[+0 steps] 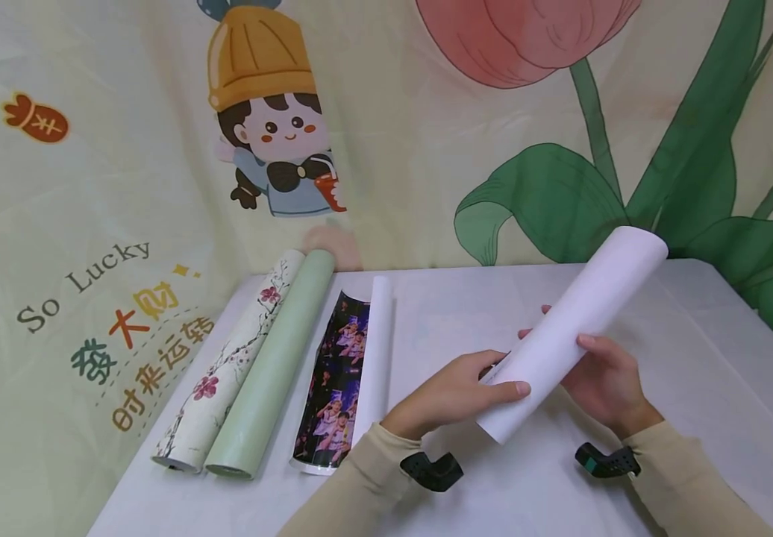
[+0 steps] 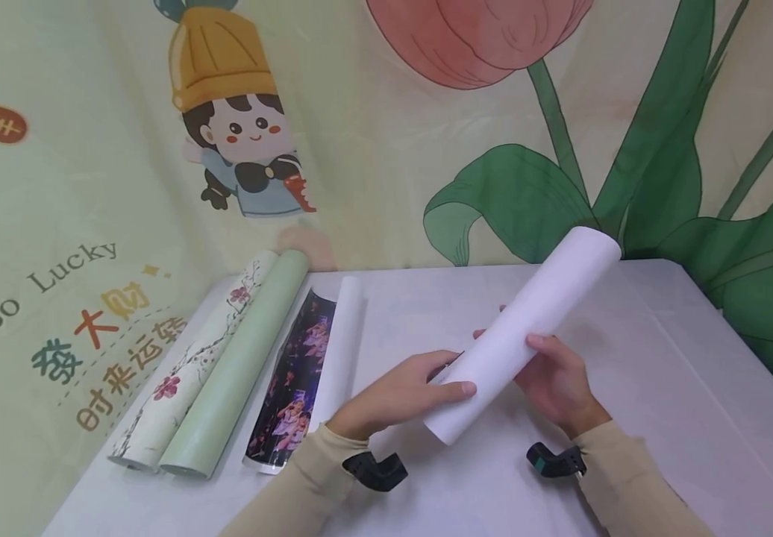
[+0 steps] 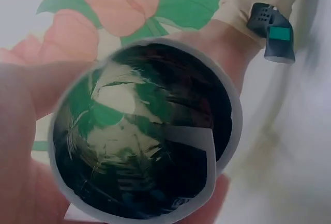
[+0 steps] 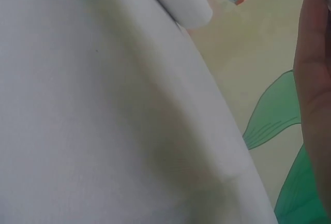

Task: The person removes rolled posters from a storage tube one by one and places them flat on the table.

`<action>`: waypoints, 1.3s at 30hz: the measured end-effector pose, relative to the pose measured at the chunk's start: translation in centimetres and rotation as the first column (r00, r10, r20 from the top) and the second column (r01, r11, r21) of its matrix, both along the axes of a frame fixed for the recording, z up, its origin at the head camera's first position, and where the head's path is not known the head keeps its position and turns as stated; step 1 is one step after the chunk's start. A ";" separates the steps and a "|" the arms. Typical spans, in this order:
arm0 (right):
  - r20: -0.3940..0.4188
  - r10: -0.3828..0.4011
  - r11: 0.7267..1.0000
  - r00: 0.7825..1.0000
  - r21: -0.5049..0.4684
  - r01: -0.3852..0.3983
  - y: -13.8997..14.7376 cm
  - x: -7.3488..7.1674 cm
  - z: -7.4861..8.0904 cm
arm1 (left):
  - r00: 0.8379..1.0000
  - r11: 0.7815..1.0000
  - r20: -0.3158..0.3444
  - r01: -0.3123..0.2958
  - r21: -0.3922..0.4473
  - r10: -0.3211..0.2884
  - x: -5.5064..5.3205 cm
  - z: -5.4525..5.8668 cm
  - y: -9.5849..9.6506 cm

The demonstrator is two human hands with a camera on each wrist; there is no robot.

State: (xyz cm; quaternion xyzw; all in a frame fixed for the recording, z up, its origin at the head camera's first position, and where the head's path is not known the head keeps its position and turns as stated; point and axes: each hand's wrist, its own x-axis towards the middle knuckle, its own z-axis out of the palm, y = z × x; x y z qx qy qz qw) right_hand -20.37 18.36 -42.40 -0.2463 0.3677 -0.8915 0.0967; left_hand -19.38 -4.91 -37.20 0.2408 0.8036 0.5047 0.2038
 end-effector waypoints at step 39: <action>-0.018 -0.422 0.802 0.906 0.458 0.383 -2.5 0.9 1.0 | 0.978 0.978 -0.030 -0.205 0.035 0.206 -0.4 -2.5 0.4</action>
